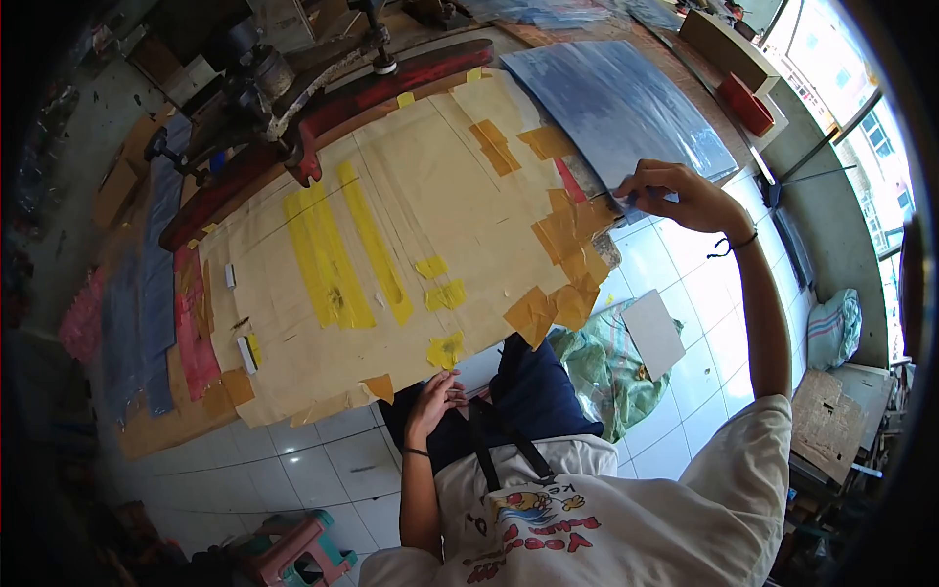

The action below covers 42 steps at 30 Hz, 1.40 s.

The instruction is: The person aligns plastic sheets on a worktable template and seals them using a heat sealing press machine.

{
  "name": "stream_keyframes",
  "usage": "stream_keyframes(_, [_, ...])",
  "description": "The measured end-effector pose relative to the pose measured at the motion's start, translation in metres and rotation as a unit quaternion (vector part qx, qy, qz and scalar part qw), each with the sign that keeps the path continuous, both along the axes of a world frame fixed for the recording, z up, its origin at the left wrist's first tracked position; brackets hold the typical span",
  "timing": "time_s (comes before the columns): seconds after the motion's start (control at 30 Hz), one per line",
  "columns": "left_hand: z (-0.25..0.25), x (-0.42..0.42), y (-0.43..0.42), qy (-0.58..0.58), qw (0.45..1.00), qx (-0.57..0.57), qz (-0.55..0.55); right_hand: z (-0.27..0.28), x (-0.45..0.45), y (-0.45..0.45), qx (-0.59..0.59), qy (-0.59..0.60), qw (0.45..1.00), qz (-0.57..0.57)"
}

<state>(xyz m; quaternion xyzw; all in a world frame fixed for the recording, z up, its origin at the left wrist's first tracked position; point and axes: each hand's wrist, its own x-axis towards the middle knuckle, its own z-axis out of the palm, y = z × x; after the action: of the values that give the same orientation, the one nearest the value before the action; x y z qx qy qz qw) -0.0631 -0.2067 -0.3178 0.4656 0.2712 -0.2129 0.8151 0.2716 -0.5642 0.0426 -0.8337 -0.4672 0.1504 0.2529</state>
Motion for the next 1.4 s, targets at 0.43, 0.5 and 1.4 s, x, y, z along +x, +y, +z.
stream_keyframes(0.43, [0.002,-0.004,0.0,-0.013,1.0,-0.004,0.015,-0.012,-0.006,-0.003,0.031,-0.057,0.998,-0.008])
stream_keyframes(0.5, [0.001,-0.003,0.0,-0.012,1.0,-0.006,0.017,-0.015,-0.007,-0.003,0.046,-0.073,0.996,-0.012])
stream_keyframes(1.4, [0.248,0.083,-0.086,-0.437,0.777,0.142,-0.429,-0.009,-0.009,0.004,0.037,-0.002,0.994,-0.099])
